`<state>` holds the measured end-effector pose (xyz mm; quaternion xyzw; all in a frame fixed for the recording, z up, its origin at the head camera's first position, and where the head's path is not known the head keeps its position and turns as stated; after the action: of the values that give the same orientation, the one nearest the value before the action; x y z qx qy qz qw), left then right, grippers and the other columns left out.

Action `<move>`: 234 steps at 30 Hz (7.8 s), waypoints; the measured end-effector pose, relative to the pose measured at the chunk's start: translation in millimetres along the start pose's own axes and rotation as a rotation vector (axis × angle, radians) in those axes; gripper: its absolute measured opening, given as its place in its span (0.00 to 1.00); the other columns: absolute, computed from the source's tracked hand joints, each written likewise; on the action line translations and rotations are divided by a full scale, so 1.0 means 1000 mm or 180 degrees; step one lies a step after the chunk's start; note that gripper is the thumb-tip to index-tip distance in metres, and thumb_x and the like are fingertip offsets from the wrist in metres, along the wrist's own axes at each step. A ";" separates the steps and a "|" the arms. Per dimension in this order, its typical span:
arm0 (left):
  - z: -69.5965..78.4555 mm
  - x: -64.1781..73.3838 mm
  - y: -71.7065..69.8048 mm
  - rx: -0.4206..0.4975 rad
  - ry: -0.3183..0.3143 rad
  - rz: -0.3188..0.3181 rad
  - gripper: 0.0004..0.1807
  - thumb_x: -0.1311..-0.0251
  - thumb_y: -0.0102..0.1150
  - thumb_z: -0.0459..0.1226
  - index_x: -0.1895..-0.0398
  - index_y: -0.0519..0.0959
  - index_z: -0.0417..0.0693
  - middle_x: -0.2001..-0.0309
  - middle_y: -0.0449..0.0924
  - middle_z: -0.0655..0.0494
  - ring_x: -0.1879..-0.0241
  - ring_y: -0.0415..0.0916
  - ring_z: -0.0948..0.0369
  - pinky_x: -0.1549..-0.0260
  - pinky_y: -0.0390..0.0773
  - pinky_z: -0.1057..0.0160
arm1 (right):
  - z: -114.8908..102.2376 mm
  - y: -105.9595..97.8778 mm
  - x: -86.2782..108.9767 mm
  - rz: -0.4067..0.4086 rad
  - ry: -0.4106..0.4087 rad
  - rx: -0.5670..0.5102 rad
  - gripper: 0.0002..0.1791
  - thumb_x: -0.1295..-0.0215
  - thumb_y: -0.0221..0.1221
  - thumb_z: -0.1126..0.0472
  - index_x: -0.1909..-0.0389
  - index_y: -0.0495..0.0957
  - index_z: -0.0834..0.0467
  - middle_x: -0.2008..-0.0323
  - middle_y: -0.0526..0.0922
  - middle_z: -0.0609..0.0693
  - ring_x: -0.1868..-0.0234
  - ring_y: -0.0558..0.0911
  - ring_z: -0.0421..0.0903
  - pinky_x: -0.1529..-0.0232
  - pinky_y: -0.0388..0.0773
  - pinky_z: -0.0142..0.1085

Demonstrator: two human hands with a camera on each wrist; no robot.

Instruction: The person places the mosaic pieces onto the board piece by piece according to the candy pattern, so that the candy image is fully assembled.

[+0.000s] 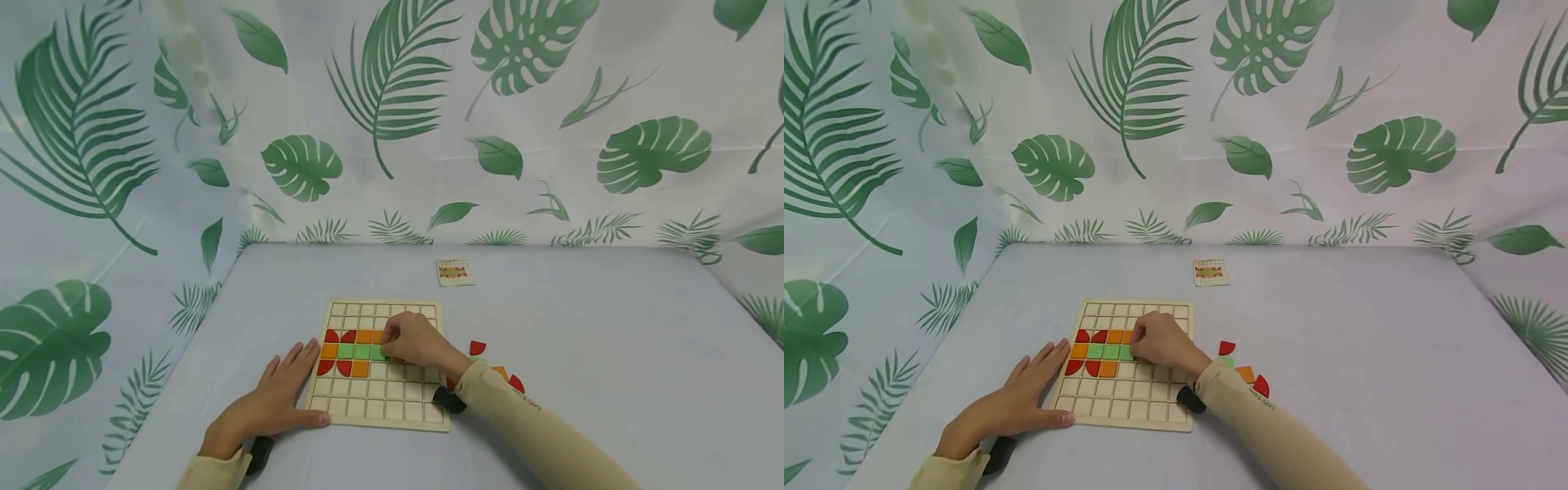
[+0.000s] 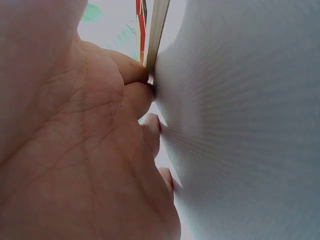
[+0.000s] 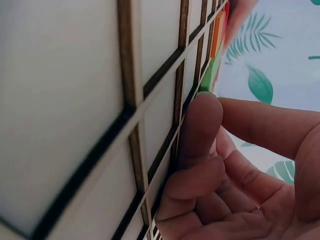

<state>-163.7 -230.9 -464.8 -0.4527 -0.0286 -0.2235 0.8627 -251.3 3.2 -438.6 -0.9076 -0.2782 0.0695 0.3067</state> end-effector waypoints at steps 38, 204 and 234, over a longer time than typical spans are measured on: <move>0.002 0.002 0.001 -0.0059 -0.0080 -0.0044 0.69 0.45 0.78 0.61 0.12 0.47 0.42 0.13 0.44 0.43 0.15 0.34 0.40 0.24 0.30 0.30 | 0.014 -0.030 0.047 -0.0466 0.0008 -0.0988 0.33 0.20 0.61 0.58 0.21 0.66 0.64 0.40 0.83 0.61 0.50 0.89 0.53 0.47 0.86 0.48; 0.000 0.001 0.002 0.0029 0.0007 0.0010 0.70 0.46 0.77 0.64 0.12 0.47 0.42 0.13 0.44 0.43 0.15 0.33 0.39 0.24 0.28 0.31 | -0.014 0.011 0.016 -0.0226 -0.0195 0.0431 0.13 0.37 0.72 0.69 0.77 0.81 0.55 0.77 0.80 0.41 0.74 0.74 0.39 0.70 0.72 0.33; -0.007 -0.002 0.007 -0.0018 0.0029 0.0076 0.72 0.49 0.74 0.71 0.12 0.48 0.44 0.13 0.44 0.46 0.15 0.35 0.42 0.23 0.29 0.33 | -0.009 0.010 0.023 -0.0287 -0.0071 0.0272 0.12 0.38 0.73 0.68 0.58 0.80 0.61 0.74 0.80 0.45 0.73 0.76 0.41 0.68 0.74 0.35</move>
<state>-163.6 -232.9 -474.7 -0.4544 -0.0186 -0.2154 0.8642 -224.6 4.7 -435.9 -0.8794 -0.3190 0.0775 0.3449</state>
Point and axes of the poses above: each hand's wrist, its own x-axis away from the middle knuckle, its own y-axis out of the palm, z = x × y, the point moved 6 cm from there along -x, towards the middle knuckle
